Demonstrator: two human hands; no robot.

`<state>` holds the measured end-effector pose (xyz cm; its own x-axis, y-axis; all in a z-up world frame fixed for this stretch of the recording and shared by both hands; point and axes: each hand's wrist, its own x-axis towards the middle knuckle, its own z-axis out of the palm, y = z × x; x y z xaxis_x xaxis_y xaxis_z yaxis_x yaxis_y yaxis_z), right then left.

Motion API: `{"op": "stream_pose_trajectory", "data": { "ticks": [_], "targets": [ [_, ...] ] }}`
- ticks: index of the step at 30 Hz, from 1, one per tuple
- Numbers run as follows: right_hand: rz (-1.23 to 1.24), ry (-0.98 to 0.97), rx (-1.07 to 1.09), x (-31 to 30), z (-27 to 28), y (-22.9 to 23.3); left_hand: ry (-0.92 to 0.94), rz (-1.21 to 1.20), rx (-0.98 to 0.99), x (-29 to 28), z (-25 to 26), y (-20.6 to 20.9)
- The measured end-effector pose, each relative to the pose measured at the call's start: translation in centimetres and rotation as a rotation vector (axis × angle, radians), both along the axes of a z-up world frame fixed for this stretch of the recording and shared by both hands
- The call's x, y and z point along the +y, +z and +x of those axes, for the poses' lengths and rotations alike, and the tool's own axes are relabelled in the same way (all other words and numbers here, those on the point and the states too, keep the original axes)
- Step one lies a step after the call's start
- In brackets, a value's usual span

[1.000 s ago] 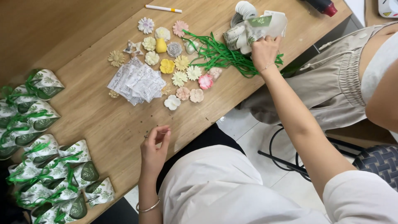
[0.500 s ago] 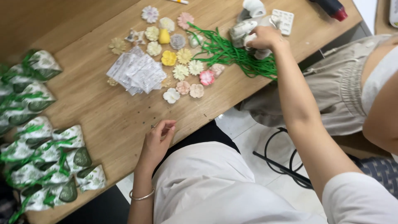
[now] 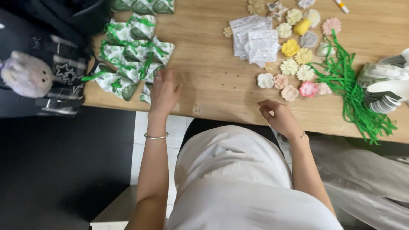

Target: Packaging small decorative flowers into gift boxes and bags, and tying green ribbons.

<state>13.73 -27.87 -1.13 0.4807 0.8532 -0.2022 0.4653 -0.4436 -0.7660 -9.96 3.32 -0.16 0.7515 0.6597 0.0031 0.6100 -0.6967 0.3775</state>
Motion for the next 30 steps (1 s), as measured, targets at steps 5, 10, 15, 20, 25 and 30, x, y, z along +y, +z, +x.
{"op": "stream_pose_trajectory", "data": {
  "ticks": [5, 10, 15, 20, 25, 30],
  "targets": [
    [0.001, 0.113, -0.145, 3.4, -0.9, 0.9, 0.257, 0.003, -0.098, 4.5, -6.6, -0.4],
    [-0.007, 0.140, -0.209, 4.4, -1.5, 1.5, 0.220, -0.154, -0.057, 6.6, -12.1, -4.4],
    [-0.071, 0.189, -0.133, 4.1, -2.1, 1.4, 0.220, -0.296, -0.053, 4.4, -9.9, -3.0],
    [-0.032, 0.165, -0.120, 4.4, -1.8, 1.4, 0.020, -0.389, -0.191, 1.7, -4.1, -3.9],
    [0.080, -0.032, 0.047, 6.3, -2.2, -0.4, -0.168, -0.482, -0.266, -3.8, 4.8, -2.3],
    [0.056, -0.155, 0.013, 7.0, 0.1, -8.7, -0.387, -0.215, -0.311, -8.4, 11.0, -5.6]
  ]
}}
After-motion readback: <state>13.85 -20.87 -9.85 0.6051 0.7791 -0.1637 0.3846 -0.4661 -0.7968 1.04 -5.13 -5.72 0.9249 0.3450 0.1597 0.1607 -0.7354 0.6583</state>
